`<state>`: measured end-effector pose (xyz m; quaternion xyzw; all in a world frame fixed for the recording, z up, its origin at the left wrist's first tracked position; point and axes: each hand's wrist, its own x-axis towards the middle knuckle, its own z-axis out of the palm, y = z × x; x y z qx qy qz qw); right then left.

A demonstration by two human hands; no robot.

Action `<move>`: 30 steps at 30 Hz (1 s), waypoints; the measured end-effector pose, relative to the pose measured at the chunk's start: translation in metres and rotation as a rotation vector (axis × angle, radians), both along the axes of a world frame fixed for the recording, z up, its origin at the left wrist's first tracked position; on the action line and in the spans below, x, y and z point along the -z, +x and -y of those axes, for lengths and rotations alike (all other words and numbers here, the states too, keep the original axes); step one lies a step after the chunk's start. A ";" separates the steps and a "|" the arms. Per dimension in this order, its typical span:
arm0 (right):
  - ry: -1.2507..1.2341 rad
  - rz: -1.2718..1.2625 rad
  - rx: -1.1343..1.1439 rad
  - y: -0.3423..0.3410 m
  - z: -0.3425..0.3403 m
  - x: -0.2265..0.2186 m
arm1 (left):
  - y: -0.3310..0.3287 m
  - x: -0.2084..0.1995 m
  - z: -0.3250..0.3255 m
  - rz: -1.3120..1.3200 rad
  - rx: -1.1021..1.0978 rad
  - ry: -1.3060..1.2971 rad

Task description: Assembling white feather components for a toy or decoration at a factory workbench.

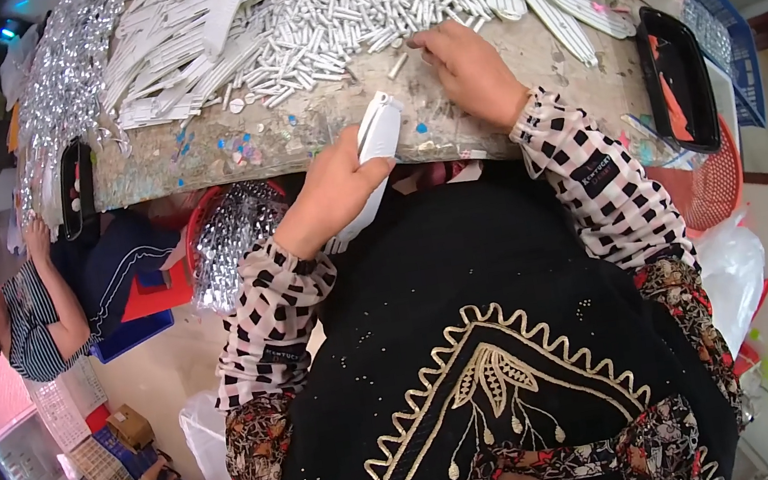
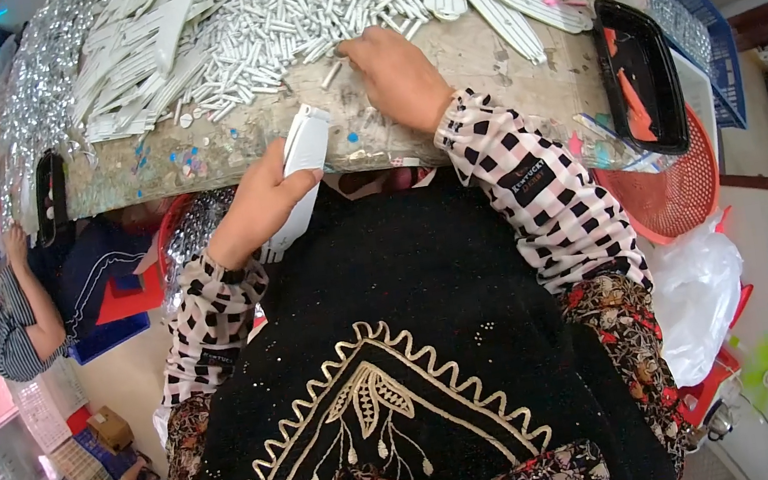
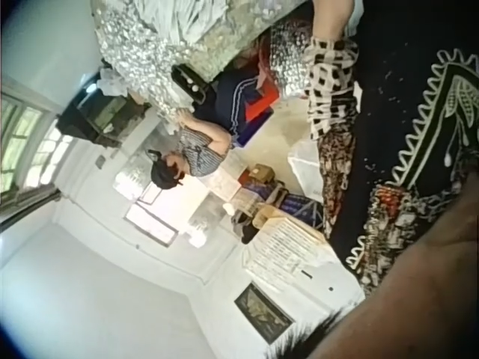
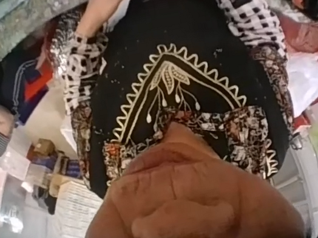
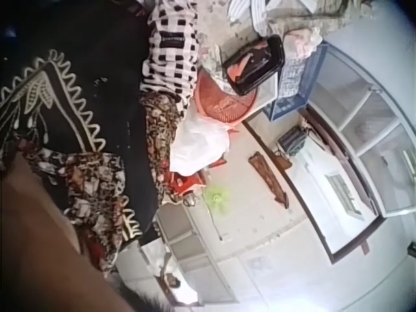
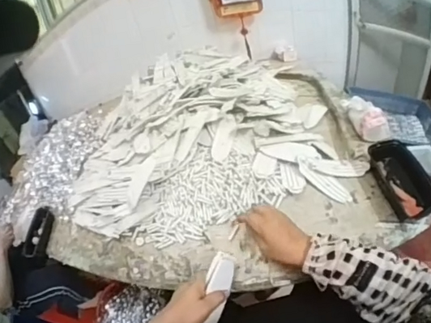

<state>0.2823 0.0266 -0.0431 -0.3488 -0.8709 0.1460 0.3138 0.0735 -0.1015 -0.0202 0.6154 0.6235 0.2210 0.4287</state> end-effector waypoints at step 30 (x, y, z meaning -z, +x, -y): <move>0.042 -0.042 -0.109 -0.004 0.049 -0.018 | 0.029 -0.020 -0.018 -0.430 0.237 0.010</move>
